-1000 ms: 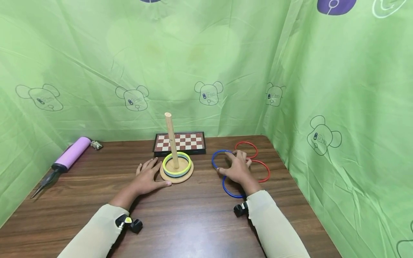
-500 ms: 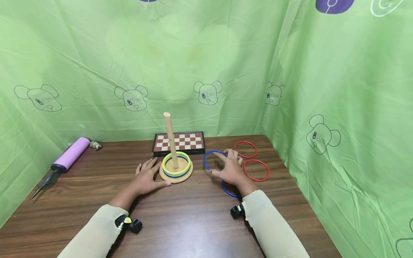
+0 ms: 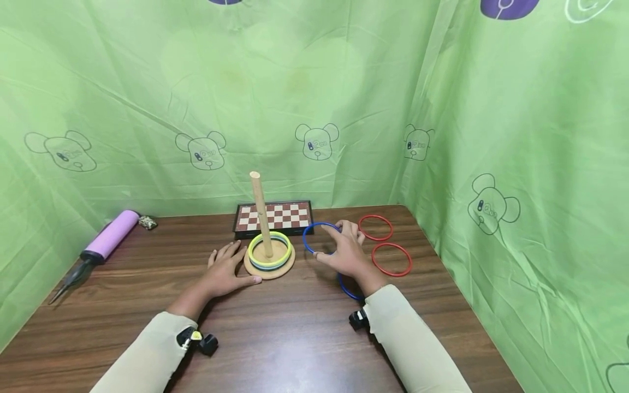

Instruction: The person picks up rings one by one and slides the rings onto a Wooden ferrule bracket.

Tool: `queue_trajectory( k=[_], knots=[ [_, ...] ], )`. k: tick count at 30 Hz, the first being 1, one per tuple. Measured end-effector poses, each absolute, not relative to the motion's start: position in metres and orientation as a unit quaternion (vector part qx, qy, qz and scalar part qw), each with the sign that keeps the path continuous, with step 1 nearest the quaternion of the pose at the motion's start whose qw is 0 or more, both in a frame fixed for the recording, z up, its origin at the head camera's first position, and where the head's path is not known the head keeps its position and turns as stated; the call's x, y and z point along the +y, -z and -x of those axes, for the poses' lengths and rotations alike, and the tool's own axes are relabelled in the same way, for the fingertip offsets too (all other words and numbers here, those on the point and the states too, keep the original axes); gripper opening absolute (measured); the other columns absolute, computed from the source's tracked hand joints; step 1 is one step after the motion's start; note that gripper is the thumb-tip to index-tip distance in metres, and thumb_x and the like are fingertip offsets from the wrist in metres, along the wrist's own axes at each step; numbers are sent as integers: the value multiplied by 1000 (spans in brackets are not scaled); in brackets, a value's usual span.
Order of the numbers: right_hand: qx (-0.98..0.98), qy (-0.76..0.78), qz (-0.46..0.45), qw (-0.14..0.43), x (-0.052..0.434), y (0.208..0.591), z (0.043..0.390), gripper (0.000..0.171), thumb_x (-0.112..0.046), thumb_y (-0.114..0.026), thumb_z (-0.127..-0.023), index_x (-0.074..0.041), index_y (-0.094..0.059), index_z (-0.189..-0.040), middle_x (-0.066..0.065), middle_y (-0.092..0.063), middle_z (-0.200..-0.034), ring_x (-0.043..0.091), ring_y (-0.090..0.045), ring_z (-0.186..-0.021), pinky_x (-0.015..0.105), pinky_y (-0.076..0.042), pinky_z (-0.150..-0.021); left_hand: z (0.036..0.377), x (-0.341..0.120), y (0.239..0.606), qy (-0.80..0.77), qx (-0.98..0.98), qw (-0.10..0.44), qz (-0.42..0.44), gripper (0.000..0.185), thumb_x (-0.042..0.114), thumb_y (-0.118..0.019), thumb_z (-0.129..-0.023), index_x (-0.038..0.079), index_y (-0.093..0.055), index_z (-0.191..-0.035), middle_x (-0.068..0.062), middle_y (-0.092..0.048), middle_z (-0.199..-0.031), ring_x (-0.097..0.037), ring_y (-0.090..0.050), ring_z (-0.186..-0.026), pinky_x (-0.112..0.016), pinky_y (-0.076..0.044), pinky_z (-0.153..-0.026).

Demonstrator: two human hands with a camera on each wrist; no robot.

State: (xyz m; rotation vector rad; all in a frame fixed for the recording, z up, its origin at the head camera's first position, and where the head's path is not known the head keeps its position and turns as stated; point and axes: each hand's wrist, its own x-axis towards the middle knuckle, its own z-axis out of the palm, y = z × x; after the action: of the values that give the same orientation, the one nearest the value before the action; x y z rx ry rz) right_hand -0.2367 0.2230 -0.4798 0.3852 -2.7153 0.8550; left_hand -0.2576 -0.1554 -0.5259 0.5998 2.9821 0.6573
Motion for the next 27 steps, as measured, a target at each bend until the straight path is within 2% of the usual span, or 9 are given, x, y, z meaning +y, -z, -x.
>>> queue_trajectory(
  k=[4, 14, 22, 27],
  knots=[
    [-932, -313, -124, 136, 215, 471, 239, 75, -44, -84, -88, -23, -61, -156, 15, -46, -140, 40, -33, -138, 65, -20, -115, 258, -155, 526, -208, 959, 18, -192, 121, 86, -73, -83, 6, -42, -168, -25, -27, -179, -49, -19, -167, -81, -8, -129],
    [-912, -345, -125, 181, 192, 440, 244, 76, -47, -86, -86, -24, -62, -154, 13, -46, -139, 36, -34, -135, 66, -19, -115, 256, -154, 526, -212, 958, 16, -192, 121, 86, -73, -83, 5, -43, -167, -25, -26, -179, -49, -19, -167, -81, -8, -128],
    [-895, -379, -111, 207, 176, 407, 248, 75, -48, -85, -87, -22, -62, -153, 15, -45, -146, 37, -31, -143, 66, -20, -117, 256, -155, 524, -212, 958, 20, -192, 120, 85, -74, -83, 5, -43, -168, -25, -27, -179, -50, -19, -168, -81, -8, -128],
    [-878, -403, -102, 237, 162, 387, 250, 75, -47, -86, -85, -23, -64, -152, 13, -47, -146, 34, -33, -142, 63, -22, -116, 255, -156, 522, -214, 958, 18, -189, 119, 84, -75, -83, 4, -43, -167, -25, -27, -179, -49, -20, -167, -81, -8, -128]
  ],
)
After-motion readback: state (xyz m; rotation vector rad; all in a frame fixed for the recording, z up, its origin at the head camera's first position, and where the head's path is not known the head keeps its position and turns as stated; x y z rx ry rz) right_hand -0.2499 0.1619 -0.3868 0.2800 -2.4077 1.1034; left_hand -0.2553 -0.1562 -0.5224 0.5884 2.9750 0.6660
